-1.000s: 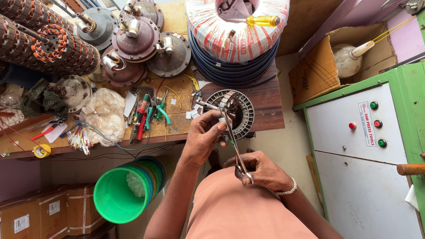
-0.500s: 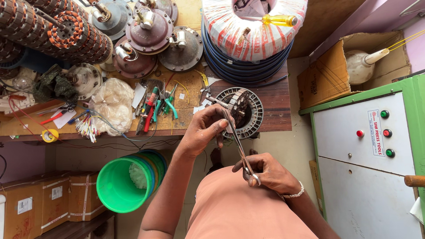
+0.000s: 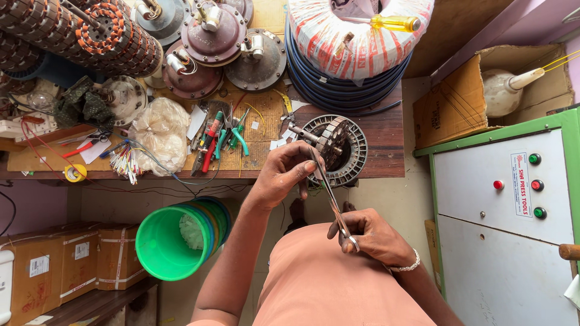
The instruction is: The person repeatedly picks up small white rectangular pieces from a workbench, uses shears to trim them, and places them into slots on a circular motor stator. The person continues this cycle of trimming and inserting throughout the clip.
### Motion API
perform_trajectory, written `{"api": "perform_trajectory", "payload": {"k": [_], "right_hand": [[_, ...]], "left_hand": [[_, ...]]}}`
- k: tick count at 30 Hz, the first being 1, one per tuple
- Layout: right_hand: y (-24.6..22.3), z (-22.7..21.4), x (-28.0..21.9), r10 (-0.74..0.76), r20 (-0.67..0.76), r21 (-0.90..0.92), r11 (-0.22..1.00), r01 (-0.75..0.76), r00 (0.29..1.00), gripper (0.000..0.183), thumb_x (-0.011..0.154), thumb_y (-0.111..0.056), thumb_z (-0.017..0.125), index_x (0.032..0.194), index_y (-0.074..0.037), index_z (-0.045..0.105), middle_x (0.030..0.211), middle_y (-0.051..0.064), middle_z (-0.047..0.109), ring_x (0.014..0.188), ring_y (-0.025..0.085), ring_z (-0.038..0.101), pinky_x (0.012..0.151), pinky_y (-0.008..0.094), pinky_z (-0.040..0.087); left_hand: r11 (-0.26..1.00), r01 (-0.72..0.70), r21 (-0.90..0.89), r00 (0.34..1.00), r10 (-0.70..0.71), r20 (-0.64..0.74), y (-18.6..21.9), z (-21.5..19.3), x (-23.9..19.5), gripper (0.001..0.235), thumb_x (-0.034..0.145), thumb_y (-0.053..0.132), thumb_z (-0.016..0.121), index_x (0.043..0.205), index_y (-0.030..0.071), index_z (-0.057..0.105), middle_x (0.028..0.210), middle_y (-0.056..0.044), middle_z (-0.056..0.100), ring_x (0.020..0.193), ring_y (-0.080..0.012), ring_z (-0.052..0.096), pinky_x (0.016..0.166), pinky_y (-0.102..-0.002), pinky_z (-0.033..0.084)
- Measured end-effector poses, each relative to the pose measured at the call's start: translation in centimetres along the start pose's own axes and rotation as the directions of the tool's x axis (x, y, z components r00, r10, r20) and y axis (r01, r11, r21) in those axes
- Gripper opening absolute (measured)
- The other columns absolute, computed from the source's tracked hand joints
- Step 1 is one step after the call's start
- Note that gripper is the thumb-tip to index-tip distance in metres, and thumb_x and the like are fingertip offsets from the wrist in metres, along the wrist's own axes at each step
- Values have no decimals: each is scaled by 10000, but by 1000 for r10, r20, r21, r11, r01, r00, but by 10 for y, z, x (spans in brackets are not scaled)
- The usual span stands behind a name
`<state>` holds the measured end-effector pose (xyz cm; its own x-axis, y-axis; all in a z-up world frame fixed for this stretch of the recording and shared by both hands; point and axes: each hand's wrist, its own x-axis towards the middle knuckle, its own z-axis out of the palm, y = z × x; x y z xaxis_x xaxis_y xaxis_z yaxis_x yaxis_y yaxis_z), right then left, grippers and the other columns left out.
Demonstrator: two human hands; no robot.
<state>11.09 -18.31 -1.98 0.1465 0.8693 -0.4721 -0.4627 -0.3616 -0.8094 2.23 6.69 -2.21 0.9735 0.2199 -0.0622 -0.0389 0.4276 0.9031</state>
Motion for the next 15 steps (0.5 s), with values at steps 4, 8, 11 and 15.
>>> {"api": "perform_trajectory", "payload": {"k": [4, 8, 11, 15], "right_hand": [[-4, 8, -5, 44, -65, -47, 998, -47, 997, 239, 779, -76, 731, 988, 39, 734, 699, 16, 687, 635, 71, 612, 588, 218, 483], [-8, 14, -4, -5, -102, -122, 993, -7, 995, 235, 776, -35, 703, 1000, 28, 731, 726, 24, 696, 665, 68, 636, 627, 225, 526], [-8, 17, -2, -45, -117, -95, 995, 34, 992, 231, 785, -29, 679, 1004, 25, 730, 742, 24, 692, 685, 65, 624, 640, 227, 515], [-1, 16, 3, -58, -151, -142, 989, 36, 987, 233, 765, -22, 688, 989, 24, 735, 730, 23, 687, 682, 70, 620, 638, 230, 513]], "left_hand": [[963, 36, -268, 993, -66, -101, -15, 9, -1, 218, 986, 135, 746, 1123, -9, 656, 907, -49, 686, 630, -50, 620, 479, -191, 540], [915, 9, -403, 991, -63, -122, -22, 13, -1, 219, 985, 128, 731, 1139, -2, 644, 918, -38, 681, 693, -46, 646, 504, -189, 546], [905, 0, -426, 991, -58, -124, -24, 17, 0, 217, 980, 116, 716, 1150, 16, 626, 952, -38, 683, 741, -41, 654, 510, -180, 540], [876, -40, -480, 996, -4, -90, -24, 23, 3, 211, 1017, 110, 709, 1181, 28, 606, 954, -47, 672, 736, -54, 652, 527, -176, 547]]}}
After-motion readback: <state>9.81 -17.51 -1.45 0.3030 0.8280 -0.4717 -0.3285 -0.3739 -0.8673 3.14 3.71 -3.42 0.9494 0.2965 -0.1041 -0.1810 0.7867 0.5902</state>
